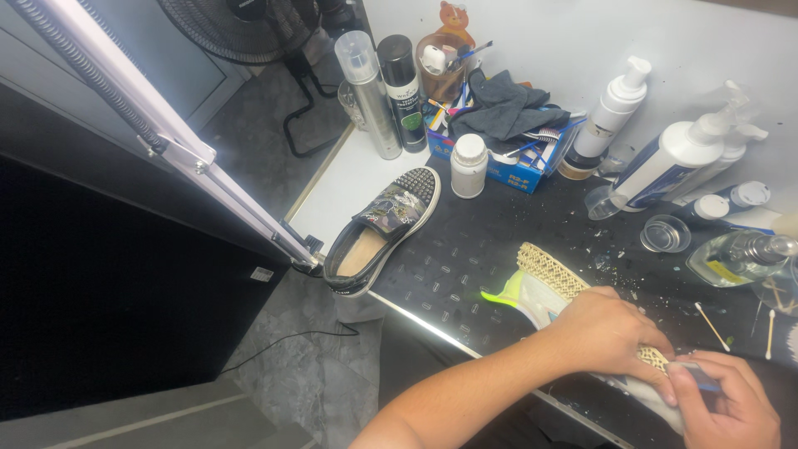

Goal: The person scrubs the sole of a white sneaker with a blue abrasive pad, focusing on the textured outsole and the honeycomb midsole. The person repeatedly rubs the pad across the shoe's bottom surface to remove dirt or residue.

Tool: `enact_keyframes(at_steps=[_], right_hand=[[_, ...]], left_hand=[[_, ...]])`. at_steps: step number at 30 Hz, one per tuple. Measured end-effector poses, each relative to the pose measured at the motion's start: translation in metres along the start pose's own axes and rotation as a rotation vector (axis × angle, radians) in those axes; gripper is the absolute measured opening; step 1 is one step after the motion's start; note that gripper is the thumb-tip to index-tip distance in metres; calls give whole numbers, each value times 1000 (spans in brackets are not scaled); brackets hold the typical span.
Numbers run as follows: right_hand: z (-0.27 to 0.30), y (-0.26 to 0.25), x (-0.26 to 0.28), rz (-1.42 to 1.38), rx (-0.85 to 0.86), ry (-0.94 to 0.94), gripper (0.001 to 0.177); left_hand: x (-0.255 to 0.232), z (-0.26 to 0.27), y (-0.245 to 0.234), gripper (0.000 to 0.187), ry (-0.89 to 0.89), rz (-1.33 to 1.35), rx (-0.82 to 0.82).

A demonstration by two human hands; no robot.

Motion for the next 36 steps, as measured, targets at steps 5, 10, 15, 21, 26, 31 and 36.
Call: enact_keyframes(at_steps=[5,10,15,21,26,31,36], right_hand=[[0,-12,5,-39,38,4,8],[1,-18,4,-198,58,-42,7],[-1,-8,19,142,-21,38,5],[-17,-18,4,330,26,-94,12],[-20,-18,-4,233,3,-128,16],[-7,-6,16,245,-13,-84,12],[-15,-14,8,206,83,88,16]], left_hand=[[0,-1,1,63,-10,1,13],[1,-4,-1,66,-20,3,32],[2,-4,-2,67,-19,1,28],[3,-1,-3,64,-3,39,-27],[2,-2,-4,64,-14,31,0],[1,0,-5,64,-30,13,51],[1,-2,-8,65,-21,32,29]])
Point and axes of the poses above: each hand's wrist, its own z-axis away from the middle knuckle, its own y-axis out of the palm, x = y × z, the point moved 4 cm from there along -z, towards the middle knuckle, and after that the axes turned 12 degrees about y, right-handed, at the moved point
